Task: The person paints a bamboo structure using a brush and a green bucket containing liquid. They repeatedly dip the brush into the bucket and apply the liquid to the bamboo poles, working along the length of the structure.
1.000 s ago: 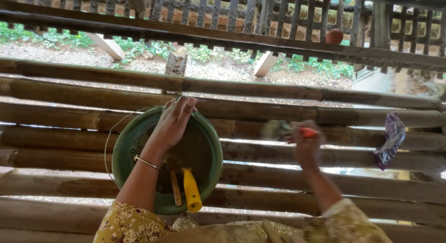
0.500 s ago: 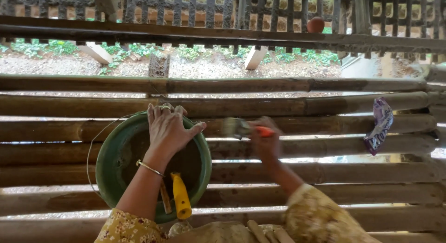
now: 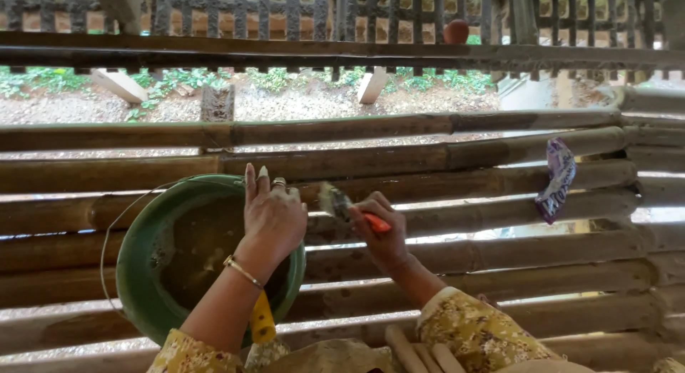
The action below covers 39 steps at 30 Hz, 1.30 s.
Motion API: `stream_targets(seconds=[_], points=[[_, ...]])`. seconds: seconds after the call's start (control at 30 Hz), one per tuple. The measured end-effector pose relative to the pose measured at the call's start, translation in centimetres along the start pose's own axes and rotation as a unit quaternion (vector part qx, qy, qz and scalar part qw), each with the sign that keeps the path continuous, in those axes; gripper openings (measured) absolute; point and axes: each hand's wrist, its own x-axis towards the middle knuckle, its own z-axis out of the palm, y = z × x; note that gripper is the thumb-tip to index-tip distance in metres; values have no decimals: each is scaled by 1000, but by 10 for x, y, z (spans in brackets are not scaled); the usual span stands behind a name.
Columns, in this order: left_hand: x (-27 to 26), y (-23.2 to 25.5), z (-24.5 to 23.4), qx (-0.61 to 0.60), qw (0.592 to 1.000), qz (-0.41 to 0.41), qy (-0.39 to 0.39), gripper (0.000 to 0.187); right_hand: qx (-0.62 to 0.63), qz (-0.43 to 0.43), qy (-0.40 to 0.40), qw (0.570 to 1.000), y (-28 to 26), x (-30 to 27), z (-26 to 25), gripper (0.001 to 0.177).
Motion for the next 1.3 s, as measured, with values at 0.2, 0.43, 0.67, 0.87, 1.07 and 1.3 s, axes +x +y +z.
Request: stream_targets(seconds=[0.2,0.43,0.67,0.87,1.07,1.3], points=[[-1,-9,9,-2,999,23,30,42,-192,-21,130,973,74,-16,-111,27],[0,0,5,34,999,18,-10,41,-424,-84,162,887,138,1,-208,24],[-16,17,-29,70,996,13,-60,42,-197,-101,61,973,16,-18,-79,12],[-15,11,-23,75,994,28,-70,43,-338,-139,160,917,90,3,-168,6],[-16,15,-34,75,993,24,-88,48,-362,-137,158,909,97,-10,-139,13],[-21,15,-41,67,994,26,-87,48,-559,-277,104,775,8,23,-100,6]])
